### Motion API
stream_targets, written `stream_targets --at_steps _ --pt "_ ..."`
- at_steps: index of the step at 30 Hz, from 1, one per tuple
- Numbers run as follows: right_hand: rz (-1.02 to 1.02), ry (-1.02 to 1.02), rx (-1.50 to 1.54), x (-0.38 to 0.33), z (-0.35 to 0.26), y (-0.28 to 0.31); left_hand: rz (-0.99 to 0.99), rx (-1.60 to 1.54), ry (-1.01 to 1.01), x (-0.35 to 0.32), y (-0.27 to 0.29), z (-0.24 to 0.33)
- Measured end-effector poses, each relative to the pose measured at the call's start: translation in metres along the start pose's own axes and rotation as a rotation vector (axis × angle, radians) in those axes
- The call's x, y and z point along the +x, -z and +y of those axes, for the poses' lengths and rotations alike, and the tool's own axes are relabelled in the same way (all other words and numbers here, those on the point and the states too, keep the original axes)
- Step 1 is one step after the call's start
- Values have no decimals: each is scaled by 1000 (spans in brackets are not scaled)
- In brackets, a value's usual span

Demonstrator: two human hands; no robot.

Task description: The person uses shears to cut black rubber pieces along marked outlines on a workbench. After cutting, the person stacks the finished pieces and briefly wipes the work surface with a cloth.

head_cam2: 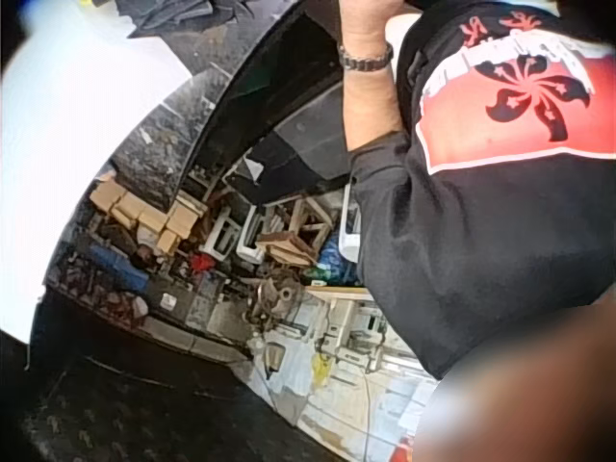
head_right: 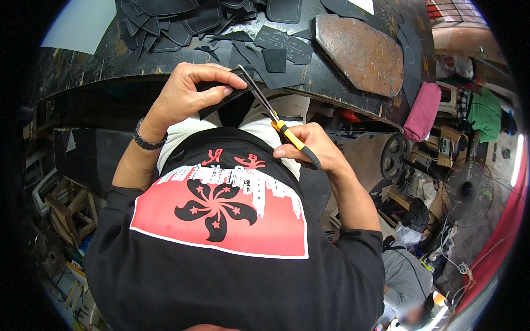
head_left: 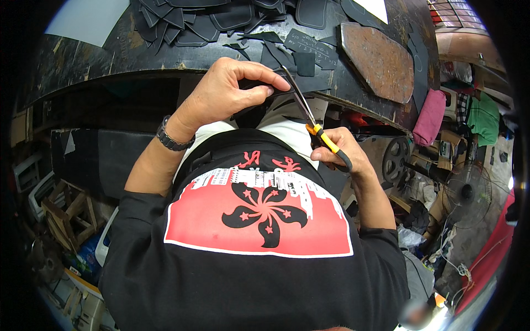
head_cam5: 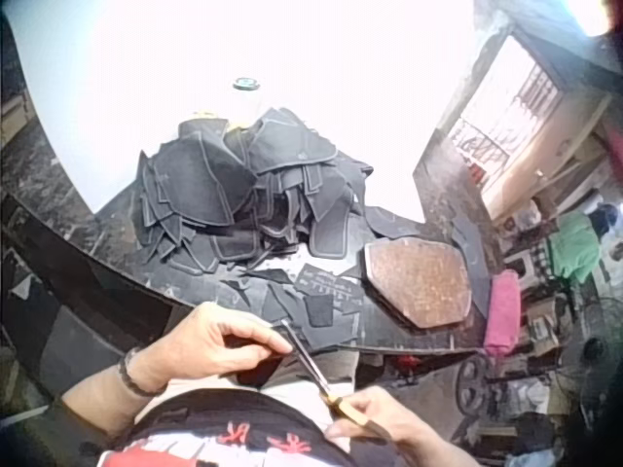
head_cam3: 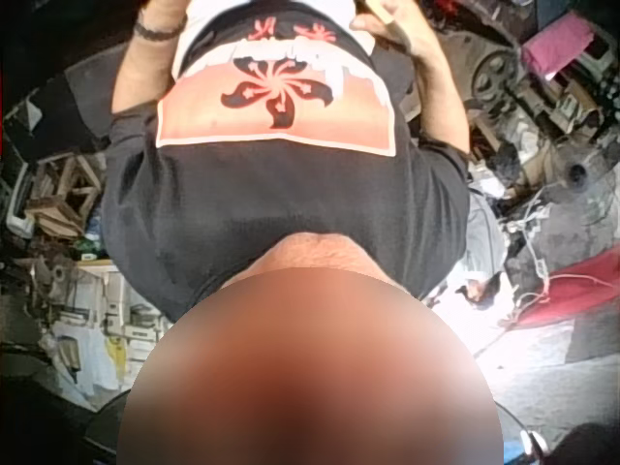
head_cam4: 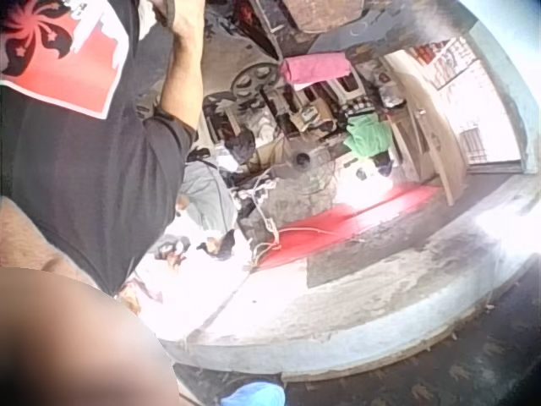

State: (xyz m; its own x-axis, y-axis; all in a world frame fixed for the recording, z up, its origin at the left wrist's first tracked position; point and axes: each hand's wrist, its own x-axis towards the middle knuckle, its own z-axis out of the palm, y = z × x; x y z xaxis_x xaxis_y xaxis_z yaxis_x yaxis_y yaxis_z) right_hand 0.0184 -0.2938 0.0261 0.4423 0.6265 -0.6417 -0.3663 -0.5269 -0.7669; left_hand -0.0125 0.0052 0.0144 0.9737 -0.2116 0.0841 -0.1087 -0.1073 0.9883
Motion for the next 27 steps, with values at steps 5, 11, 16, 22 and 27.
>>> stream_targets --at_steps 5,11,16,22,27 --pt "-16 -13 2 1 -3 -4 6 5 -34 0 -1 2" --pt "9 40 -5 4 -5 -7 -32 -18 -8 -2 -4 3" --pt "58 -38 -56 3 -6 -13 -34 -1 -3 -2 -4 1" --pt "176 -10 -51 0 1 -14 -96 -31 102 -2 -5 0" --pt "383 244 166 2 -4 2 4 -145 79 13 -6 25"
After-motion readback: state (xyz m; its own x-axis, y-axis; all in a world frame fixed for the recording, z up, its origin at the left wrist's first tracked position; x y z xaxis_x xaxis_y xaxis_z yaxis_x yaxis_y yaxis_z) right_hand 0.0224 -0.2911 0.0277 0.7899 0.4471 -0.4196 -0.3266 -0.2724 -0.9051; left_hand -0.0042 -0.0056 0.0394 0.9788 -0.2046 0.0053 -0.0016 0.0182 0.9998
